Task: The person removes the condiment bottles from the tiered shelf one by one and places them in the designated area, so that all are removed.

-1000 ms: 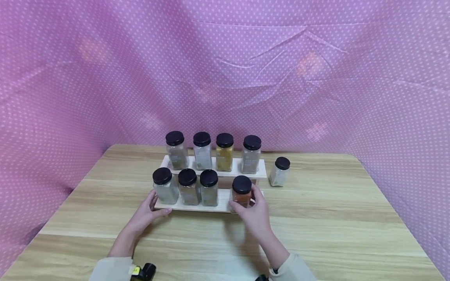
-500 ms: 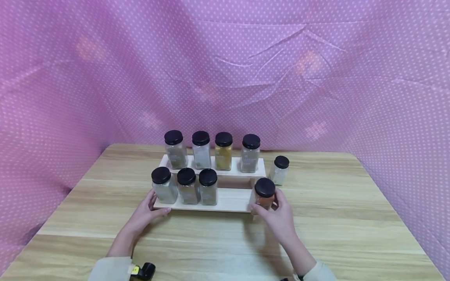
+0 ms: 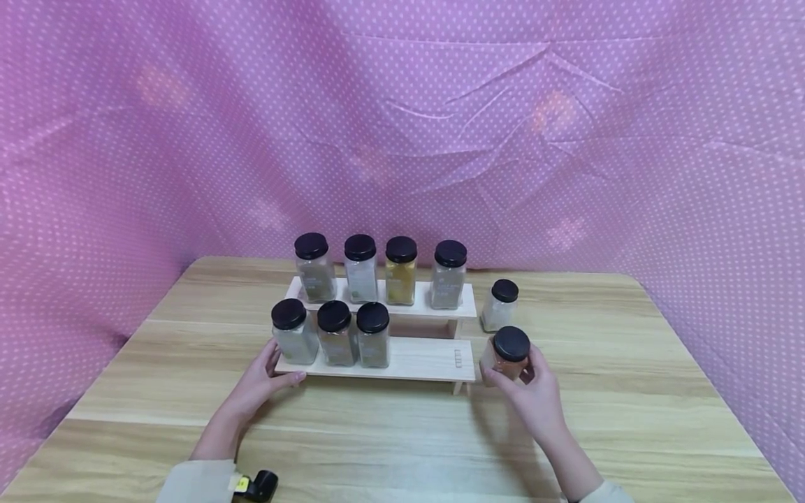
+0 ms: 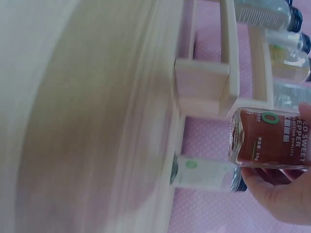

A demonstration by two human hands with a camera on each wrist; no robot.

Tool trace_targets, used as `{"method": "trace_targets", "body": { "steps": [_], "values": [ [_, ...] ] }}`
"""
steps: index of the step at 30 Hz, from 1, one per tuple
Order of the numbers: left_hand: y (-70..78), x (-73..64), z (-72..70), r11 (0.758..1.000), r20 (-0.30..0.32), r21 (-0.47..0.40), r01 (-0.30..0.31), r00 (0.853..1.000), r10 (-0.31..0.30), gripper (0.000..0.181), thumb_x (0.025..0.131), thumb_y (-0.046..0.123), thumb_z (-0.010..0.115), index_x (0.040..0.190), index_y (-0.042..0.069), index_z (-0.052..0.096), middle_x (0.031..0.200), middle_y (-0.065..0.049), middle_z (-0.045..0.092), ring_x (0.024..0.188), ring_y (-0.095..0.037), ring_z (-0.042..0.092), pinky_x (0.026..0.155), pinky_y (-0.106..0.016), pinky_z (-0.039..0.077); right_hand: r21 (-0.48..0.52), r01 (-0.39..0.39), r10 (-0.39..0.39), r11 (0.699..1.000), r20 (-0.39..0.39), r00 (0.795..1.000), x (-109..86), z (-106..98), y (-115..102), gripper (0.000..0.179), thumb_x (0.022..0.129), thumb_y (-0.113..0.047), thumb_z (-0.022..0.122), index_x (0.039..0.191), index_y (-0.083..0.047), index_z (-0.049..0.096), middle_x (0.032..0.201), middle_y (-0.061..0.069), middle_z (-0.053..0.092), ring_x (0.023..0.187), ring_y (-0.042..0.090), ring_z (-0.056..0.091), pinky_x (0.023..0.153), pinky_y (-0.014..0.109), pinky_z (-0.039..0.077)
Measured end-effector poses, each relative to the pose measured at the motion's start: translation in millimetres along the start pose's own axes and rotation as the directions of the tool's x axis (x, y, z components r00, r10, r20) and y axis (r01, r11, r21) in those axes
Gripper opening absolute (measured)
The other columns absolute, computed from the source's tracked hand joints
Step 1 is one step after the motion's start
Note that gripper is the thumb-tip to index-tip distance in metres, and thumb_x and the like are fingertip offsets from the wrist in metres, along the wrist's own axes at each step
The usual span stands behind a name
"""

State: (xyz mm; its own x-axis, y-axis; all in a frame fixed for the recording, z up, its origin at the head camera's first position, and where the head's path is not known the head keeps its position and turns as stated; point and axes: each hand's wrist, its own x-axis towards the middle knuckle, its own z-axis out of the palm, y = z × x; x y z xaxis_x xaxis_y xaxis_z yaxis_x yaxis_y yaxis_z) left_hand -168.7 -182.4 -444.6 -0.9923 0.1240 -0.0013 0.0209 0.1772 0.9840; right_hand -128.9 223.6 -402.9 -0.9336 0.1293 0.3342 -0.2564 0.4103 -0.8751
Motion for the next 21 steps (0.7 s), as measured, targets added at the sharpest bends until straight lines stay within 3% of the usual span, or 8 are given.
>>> {"method": "trace_targets", "body": {
  "steps": [4, 11, 17, 21],
  "values": [
    [8.0, -3.3, 1.7, 1.000, 0.003, -0.003, 0.014, 1.000, -0.014, 0.087, 0.070, 0.013, 0.071, 0.137, 0.011, 0.016, 0.139, -0.018, 0.016, 0.126, -0.029, 0.013, 0.100, -0.042, 0.011, -0.015, -0.035, 0.036, 0.999, 0.018, 0.999, 5.1, -8, 5, 0.048, 0.072, -0.007, 0.069, 0.115, -0.001, 0.047, 0.098, 0.008, 0.053, 0.085, 0.007, 0.050, 0.070, 0.014, 0.042],
    [-2.2, 0.2, 0.4, 1.000, -0.005, 0.017, 0.008, 1.000, -0.008, 0.088, 0.067, 0.019, 0.074, 0.136, 0.014, 0.019, 0.139, -0.017, 0.017, 0.126, -0.028, 0.014, 0.100, -0.042, 0.012, -0.047, -0.028, 0.030, 0.998, 0.031, 0.999, 20.0, -22, 75, 0.053, 0.073, -0.019, 0.070, 0.120, -0.013, 0.046, 0.102, 0.007, 0.052, 0.089, 0.012, 0.051, 0.068, 0.016, 0.044],
    [-3.3, 1.0, 0.2, 1.000, -0.007, 0.020, 0.008, 1.000, -0.007, 0.086, 0.068, 0.017, 0.073, 0.136, 0.014, 0.020, 0.139, -0.018, 0.018, 0.126, -0.029, 0.014, 0.100, -0.042, 0.012, -0.055, -0.062, 0.064, 0.997, 0.030, 0.998, 33.1, -33, 92, 0.052, 0.074, -0.021, 0.069, 0.120, -0.013, 0.046, 0.097, 0.008, 0.052, 0.083, 0.011, 0.050, 0.061, 0.017, 0.044],
    [-2.7, 0.5, 0.0, 1.000, -0.012, 0.021, 0.012, 1.000, -0.012, 0.086, 0.068, 0.017, 0.073, 0.136, 0.015, 0.019, 0.138, -0.018, 0.019, 0.126, -0.029, 0.015, 0.100, -0.042, 0.013, -0.046, -0.097, 0.099, 0.994, 0.045, 0.994, 42.9, -41, 95, 0.052, 0.074, -0.020, 0.068, 0.120, -0.011, 0.045, 0.100, 0.009, 0.051, 0.087, 0.011, 0.049, 0.064, 0.017, 0.044]
  ]
}}
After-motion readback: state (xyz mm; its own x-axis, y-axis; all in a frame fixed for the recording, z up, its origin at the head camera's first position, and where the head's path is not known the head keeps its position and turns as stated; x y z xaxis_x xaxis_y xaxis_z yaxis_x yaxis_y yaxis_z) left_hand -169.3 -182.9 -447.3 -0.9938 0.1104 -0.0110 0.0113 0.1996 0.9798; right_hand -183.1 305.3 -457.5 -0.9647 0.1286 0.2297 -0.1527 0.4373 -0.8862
